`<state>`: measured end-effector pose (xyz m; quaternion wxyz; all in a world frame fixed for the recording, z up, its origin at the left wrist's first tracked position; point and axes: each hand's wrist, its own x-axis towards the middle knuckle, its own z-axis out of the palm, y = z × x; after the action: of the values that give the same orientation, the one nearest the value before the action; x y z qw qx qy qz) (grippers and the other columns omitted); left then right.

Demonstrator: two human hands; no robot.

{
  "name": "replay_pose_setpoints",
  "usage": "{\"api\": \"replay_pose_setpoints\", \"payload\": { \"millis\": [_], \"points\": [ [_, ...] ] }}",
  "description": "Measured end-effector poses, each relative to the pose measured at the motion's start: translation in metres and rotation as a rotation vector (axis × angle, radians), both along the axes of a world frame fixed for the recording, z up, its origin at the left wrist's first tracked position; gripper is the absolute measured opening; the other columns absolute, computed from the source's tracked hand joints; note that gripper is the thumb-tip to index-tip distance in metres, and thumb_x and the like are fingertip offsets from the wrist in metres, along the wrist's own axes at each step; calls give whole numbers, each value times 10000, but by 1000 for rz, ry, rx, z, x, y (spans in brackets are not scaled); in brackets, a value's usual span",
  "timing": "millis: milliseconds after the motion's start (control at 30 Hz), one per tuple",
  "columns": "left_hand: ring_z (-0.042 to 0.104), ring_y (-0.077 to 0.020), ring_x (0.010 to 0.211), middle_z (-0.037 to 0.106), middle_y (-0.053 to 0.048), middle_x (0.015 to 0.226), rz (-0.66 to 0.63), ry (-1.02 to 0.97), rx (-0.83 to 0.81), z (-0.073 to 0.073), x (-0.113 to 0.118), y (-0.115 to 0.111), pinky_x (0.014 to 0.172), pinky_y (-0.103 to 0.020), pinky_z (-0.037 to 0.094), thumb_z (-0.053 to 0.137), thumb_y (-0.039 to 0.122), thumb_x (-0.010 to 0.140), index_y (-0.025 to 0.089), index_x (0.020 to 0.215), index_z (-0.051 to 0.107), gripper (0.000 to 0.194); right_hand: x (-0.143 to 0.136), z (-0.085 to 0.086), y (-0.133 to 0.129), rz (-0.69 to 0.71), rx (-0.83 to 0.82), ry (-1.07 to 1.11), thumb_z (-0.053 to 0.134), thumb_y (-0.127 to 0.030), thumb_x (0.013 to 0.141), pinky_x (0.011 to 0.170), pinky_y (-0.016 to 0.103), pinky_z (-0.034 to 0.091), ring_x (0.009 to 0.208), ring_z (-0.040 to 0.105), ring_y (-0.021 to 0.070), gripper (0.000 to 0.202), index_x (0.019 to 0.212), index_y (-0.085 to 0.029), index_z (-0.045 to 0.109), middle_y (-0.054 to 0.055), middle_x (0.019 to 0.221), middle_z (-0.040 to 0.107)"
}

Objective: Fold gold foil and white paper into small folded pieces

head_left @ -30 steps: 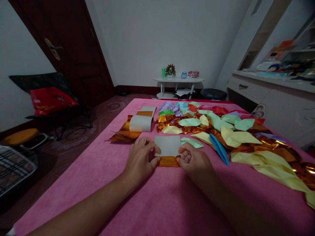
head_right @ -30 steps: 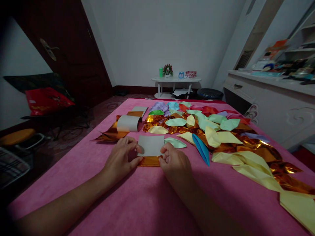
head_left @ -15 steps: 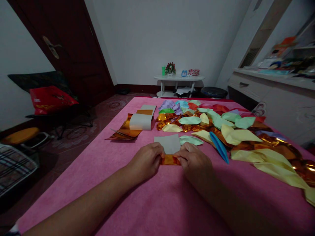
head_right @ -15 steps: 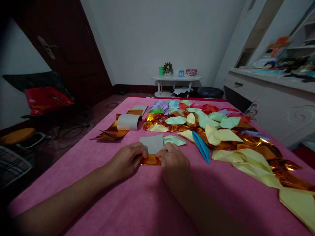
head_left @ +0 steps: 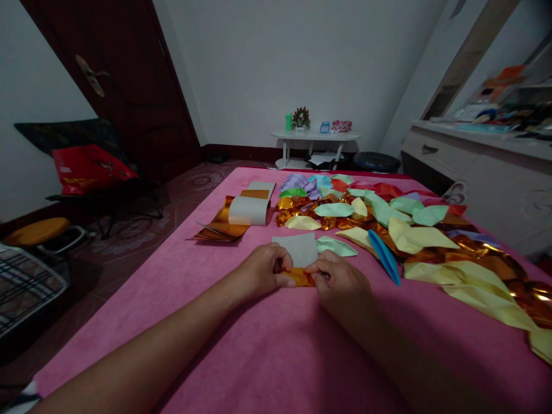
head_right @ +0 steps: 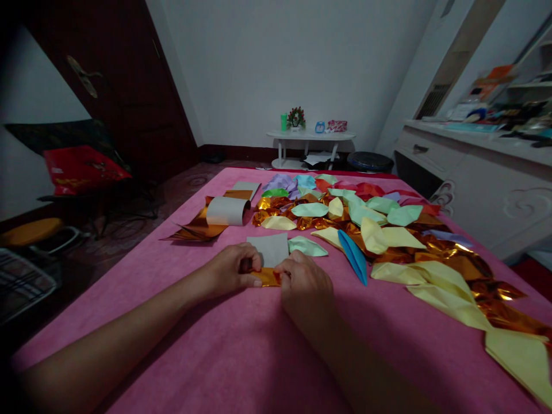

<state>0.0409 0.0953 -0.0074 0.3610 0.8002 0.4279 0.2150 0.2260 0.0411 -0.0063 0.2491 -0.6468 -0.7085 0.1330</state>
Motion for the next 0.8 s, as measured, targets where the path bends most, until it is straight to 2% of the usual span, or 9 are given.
{"api": "replay_pose_setpoints", "payload": {
  "millis": [133, 267, 400, 533, 667, 733, 800],
  "points": [
    [446, -96, 586, 522, 31, 690, -68, -54, -113, 2, -7, 6, 503, -195, 333, 766, 204, 603, 147, 756, 625, 216, -6, 0, -1, -45, 13, -21, 584, -259, 778, 597, 273, 318, 694, 550, 152, 105, 707, -234, 657, -2, 765, 610],
    [426, -91, 574, 509, 37, 663, -74, -83, -99, 0, -6, 6, 495, -195, 325, 772, 240, 610, 148, 721, 607, 219, -13, -2, -2, -57, 91, -100, 671, -387, 715, 617, 289, 322, 703, 545, 177, 201, 724, -209, 580, 15, 735, 597],
    [430, -92, 593, 501, 35, 681, -75, -96, -150, 1, -7, 6, 511, -198, 332, 768, 216, 596, 143, 742, 605, 231, -6, -2, 0, -50, -6, -35, 669, -344, 698, 614, 279, 326, 722, 547, 171, 170, 764, -219, 574, -2, 772, 611],
    [452, -98, 649, 515, 25, 727, -159, -73, -256, 9, -16, 9, 573, -204, 366, 730, 137, 593, 135, 813, 611, 250, 12, -2, 3, -22, -170, 125, 618, -244, 680, 582, 254, 340, 673, 543, 148, 160, 838, -230, 592, -25, 753, 610],
    [472, -107, 704, 545, 1, 809, -246, -57, -252, 17, -24, 10, 636, -220, 392, 661, 100, 644, 139, 913, 608, 277, 23, -2, 4, 45, -186, 186, 525, -156, 673, 567, 250, 351, 640, 544, 143, 238, 866, -229, 644, -19, 744, 618],
    [479, -110, 703, 552, -10, 848, -259, -23, -220, 20, -25, 6, 624, -224, 395, 683, 158, 665, 145, 954, 603, 300, 23, -1, 3, 54, -182, 176, 483, -128, 671, 577, 255, 363, 647, 555, 146, 293, 866, -227, 678, -4, 777, 636],
    [485, -119, 696, 552, -15, 862, -239, 38, -125, 22, -23, -1, 606, -232, 397, 744, 293, 659, 154, 968, 595, 370, 20, 1, 0, 27, -181, 148, 470, -124, 672, 589, 261, 372, 660, 566, 151, 324, 879, -231, 695, 5, 810, 648]
  ]
}}
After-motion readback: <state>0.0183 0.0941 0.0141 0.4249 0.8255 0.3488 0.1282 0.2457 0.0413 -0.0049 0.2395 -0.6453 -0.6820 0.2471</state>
